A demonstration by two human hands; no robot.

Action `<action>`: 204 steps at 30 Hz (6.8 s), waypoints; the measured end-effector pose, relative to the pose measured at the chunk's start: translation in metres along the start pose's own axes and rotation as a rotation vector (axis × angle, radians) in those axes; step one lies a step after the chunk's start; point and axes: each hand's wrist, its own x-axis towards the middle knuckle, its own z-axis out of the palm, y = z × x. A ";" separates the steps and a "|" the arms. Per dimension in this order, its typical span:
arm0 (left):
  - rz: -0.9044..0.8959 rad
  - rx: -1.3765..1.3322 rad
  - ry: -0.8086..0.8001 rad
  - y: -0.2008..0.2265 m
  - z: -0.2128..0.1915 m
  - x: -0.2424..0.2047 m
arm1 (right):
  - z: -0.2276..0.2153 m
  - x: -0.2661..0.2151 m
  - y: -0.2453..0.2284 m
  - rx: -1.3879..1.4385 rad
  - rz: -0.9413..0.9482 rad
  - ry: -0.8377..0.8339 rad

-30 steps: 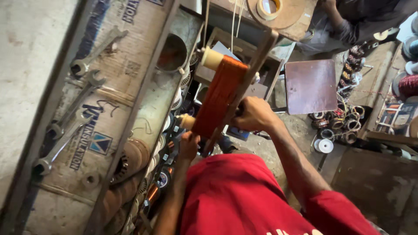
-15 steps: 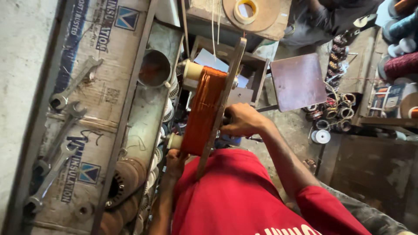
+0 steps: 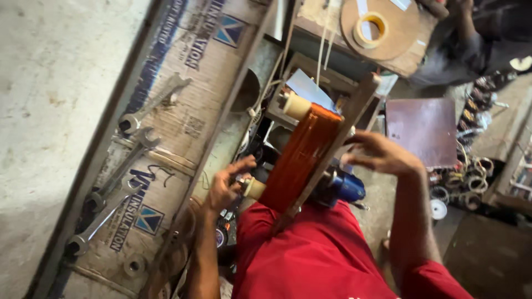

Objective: The person operates a manual wire winding machine to wrap copper wire onto a rectangular core. They repeatedly turn a crank to spin the core while guiding the wire with their hands to ensure even layers.

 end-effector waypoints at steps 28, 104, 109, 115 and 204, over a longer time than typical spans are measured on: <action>0.202 0.973 0.627 0.004 -0.017 0.210 | 0.099 0.287 -0.001 -0.785 -0.381 0.428; 0.193 -0.272 -0.225 0.195 0.019 0.065 | 0.124 -0.074 -0.109 0.007 -0.130 0.806; 0.380 -0.014 -0.083 0.192 0.024 0.058 | 0.127 -0.062 -0.121 -0.126 -0.135 0.832; -0.091 -0.684 -0.316 0.188 0.023 0.062 | 0.125 -0.060 -0.125 -0.197 -0.132 0.857; 0.037 -0.397 0.168 0.192 0.054 0.058 | 0.106 -0.007 -0.125 -0.470 -0.411 0.791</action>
